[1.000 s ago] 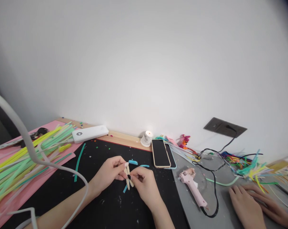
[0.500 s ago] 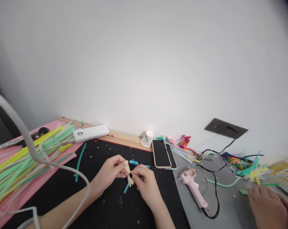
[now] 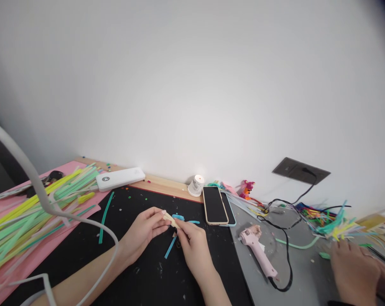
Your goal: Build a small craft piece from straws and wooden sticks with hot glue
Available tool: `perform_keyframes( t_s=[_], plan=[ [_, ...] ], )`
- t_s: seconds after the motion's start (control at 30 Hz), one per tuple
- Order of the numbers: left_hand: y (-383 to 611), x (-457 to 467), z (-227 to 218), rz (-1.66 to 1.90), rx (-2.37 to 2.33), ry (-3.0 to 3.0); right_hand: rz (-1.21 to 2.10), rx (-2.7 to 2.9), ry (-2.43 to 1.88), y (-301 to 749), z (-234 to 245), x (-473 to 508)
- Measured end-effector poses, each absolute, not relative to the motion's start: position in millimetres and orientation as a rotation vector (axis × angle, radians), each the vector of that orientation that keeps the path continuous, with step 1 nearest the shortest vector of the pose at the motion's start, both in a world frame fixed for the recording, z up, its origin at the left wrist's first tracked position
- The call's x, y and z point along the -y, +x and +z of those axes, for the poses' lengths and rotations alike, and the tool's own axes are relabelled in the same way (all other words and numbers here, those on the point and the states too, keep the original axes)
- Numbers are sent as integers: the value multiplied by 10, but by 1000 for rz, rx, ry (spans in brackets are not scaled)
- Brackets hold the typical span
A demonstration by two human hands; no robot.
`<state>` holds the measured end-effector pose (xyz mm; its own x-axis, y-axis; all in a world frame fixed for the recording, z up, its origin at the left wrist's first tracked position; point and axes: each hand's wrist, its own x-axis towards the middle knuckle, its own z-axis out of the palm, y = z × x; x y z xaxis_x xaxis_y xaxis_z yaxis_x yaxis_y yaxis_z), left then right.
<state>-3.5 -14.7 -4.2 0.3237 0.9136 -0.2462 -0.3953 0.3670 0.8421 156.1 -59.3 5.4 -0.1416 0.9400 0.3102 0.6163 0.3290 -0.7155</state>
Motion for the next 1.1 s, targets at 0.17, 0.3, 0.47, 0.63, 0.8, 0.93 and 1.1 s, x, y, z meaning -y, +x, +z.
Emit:
perform_keyframes(
  t_s=[0.17,0.3,0.47,0.63,0.8,0.93,1.1],
  plan=[
    [-42,127,-6,935,-862,904,594,1765,-1369,1632,22,561],
    [-47,75,-9,855,-925,1151,654,1671,-1376,1698,13,540],
    [-109,47,12,831,-861,1513,765,1623,-1347,1740,45,536],
    [-171,25,45,829,-849,1768,845,1632,-1313,1759,64,538],
    [-166,5,-3,820,-844,1708,906,1621,-1296,1785,83,537],
    [-161,18,-4,829,-871,1746,971,1582,-1293,1789,83,533],
    [-162,61,79,868,-906,1823,1034,1518,-1294,1766,100,544]
  ],
)
